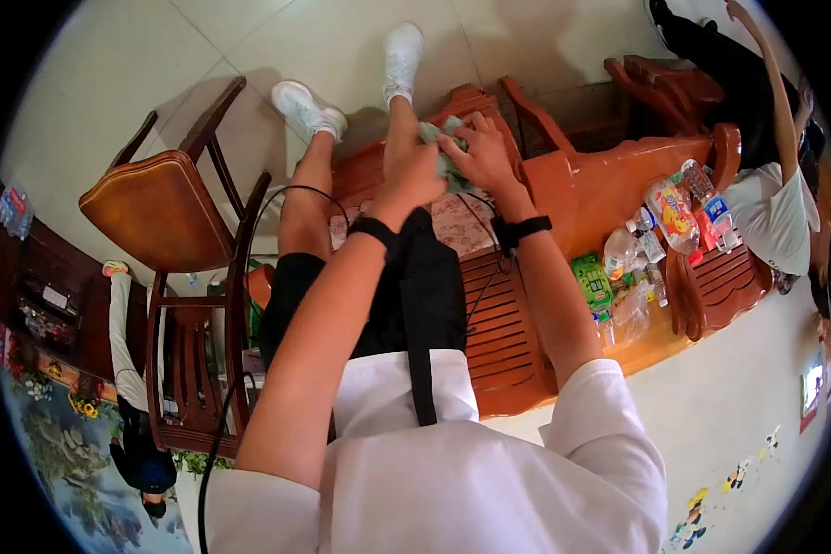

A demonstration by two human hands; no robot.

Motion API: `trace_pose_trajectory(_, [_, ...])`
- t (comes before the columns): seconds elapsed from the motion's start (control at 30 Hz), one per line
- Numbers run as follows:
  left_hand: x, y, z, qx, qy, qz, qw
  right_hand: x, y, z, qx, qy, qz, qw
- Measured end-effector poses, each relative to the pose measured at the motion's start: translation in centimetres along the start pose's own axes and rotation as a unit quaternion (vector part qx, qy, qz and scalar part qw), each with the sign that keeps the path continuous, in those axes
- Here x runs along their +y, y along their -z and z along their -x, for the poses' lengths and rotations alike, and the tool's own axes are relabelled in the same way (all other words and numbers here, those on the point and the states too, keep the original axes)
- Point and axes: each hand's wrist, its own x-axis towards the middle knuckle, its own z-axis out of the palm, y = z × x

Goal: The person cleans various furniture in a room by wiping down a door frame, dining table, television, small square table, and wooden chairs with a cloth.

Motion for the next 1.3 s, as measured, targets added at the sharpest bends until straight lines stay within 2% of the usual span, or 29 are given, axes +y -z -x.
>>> trace_pose_trajectory(0.03, [-2.0, 0.2, -0.4, 0.058, -0.026, 0.042, 0.997, -0.7, -0.7, -0.2, -0.02, -0.031, -0.084, 0.996])
trace_pose_trajectory(0.07, [-2.7, 0.9, -0.4, 0.063, -0.005, 0.07, 0.996, -1.3, -0.9, -0.3, -0.028, -0.036, -0.081, 0.996])
trace_pose_trajectory(0.13, [-4.4, 2.0, -1.1, 0.069, 0.015, 0.105, 0.992, -1.6, -1.1, -1.8, -0.135, -0.104, -0.262, 0.95])
trace_pose_trajectory(0.17, [-5.2, 2.3, -1.9, 0.096, 0.005, 0.128, 0.987, -0.4, -1.8, -2.6, -0.188, -0.141, -0.277, 0.932])
trace_pose_trajectory(0.2, [-6.0, 2.4, -2.6, 0.123, -0.005, 0.152, 0.981, 1.2, -1.7, -3.5, -0.191, -0.141, -0.272, 0.932])
trace_pose_trajectory(0.27, [-5.8, 5.4, -3.8, 0.138, 0.06, 0.194, 0.969, 3.1, 0.1, -5.4, -0.208, -0.069, -0.132, 0.967])
trace_pose_trajectory(0.3, [-5.9, 7.8, -4.6, 0.145, 0.086, 0.238, 0.957, 4.0, 1.1, -5.9, -0.211, -0.069, -0.129, 0.967])
trace_pose_trajectory(0.37, [-7.1, 12.6, -5.3, 0.232, 0.005, 0.35, 0.908, 5.6, 2.5, -6.9, -0.108, -0.074, 0.115, 0.985])
trace_pose_trajectory(0.4, [-5.7, 16.7, -3.8, 0.254, -0.082, 0.355, 0.896, 6.7, 2.4, -7.3, -0.108, -0.073, 0.117, 0.985])
trace_pose_trajectory(0.47, [-3.1, 24.3, -0.4, 0.279, -0.227, 0.351, 0.865, 9.6, 0.7, -6.9, -0.176, -0.223, 0.225, 0.932])
trace_pose_trajectory(0.5, [-2.3, 26.6, 1.4, 0.292, -0.257, 0.346, 0.854, 11.0, -0.9, -6.0, -0.25, -0.262, 0.25, 0.898])
trace_pose_trajectory(0.53, [-1.6, 28.5, 3.5, 0.306, -0.276, 0.346, 0.843, 12.8, -3.0, -4.1, -0.292, -0.248, 0.295, 0.875])
trace_pose_trajectory(0.6, [-0.6, 30.3, 7.1, 0.326, -0.293, 0.347, 0.83, 15.1, -6.0, -1.6, -0.339, -0.23, 0.345, 0.845])
trace_pose_trajectory(0.67, [-0.2, 31.1, 10.2, 0.335, -0.298, 0.343, 0.825, 14.9, -8.4, -0.2, -0.164, -0.288, 0.313, 0.89])
trace_pose_trajectory(0.7, [-0.1, 31.4, 11.9, 0.339, -0.301, 0.342, 0.823, 14.4, -8.4, 0.0, -0.167, -0.287, 0.307, 0.892])
trace_pose_trajectory(0.77, [-0.3, 32.1, 15.2, 0.346, -0.306, 0.343, 0.818, 13.9, -6.4, -1.9, -0.255, -0.311, 0.259, 0.878])
trace_pose_trajectory(0.83, [-0.6, 32.3, 18.6, 0.357, -0.31, 0.348, 0.81, 11.8, -2.2, -4.5, -0.376, -0.273, 0.226, 0.856])
trace_pose_trajectory(0.87, [-0.9, 32.5, 20.4, 0.364, -0.311, 0.353, 0.804, 12.2, -2.0, -5.2, -0.399, -0.266, 0.23, 0.847])
trace_pose_trajectory(0.93, [-1.3, 32.4, 24.5, 0.38, -0.314, 0.361, 0.792, 11.6, -2.0, -6.5, -0.424, -0.182, 0.197, 0.865])
trace_pose_trajectory(0.97, [-1.5, 32.4, 26.7, 0.387, -0.32, 0.366, 0.783, 9.8, -1.1, -7.2, -0.417, -0.116, 0.192, 0.88])
trace_pose_trajectory(1.0, [-1.8, 32.2, 28.7, 0.394, -0.323, 0.374, 0.775, 7.9, -0.8, -8.6, -0.419, -0.104, 0.192, 0.881])
trace_pose_trajectory(1.07, [-2.4, 32.0, 32.6, 0.405, -0.337, 0.388, 0.756, 3.1, 0.3, -10.4, -0.382, -0.132, 0.277, 0.872])
trace_pose_trajectory(1.1, [-2.6, 31.9, 34.4, 0.409, -0.345, 0.395, 0.747, 2.0, 0.0, -11.3, -0.381, -0.126, 0.277, 0.873])
trace_pose_trajectory(1.17, [-3.6, 31.5, 37.6, 0.415, -0.364, 0.417, 0.722, 0.4, -0.1, -14.6, -0.319, -0.026, 0.218, 0.922])
trace_pose_trajectory(1.2, [-4.0, 31.1, 39.0, 0.418, -0.377, 0.43, 0.706, -1.0, -0.4, -15.4, -0.313, -0.019, 0.223, 0.923])
trace_pose_trajectory(1.27, [-5.4, 30.1, 40.9, 0.421, -0.402, 0.462, 0.669, -6.7, -0.4, -17.6, -0.25, -0.014, 0.151, 0.956])
trace_pose_trajectory(1.3, [-6.6, 29.3, 41.6, 0.424, -0.413, 0.486, 0.643, -10.8, -0.3, -18.7, -0.222, 0.023, 0.143, 0.964])
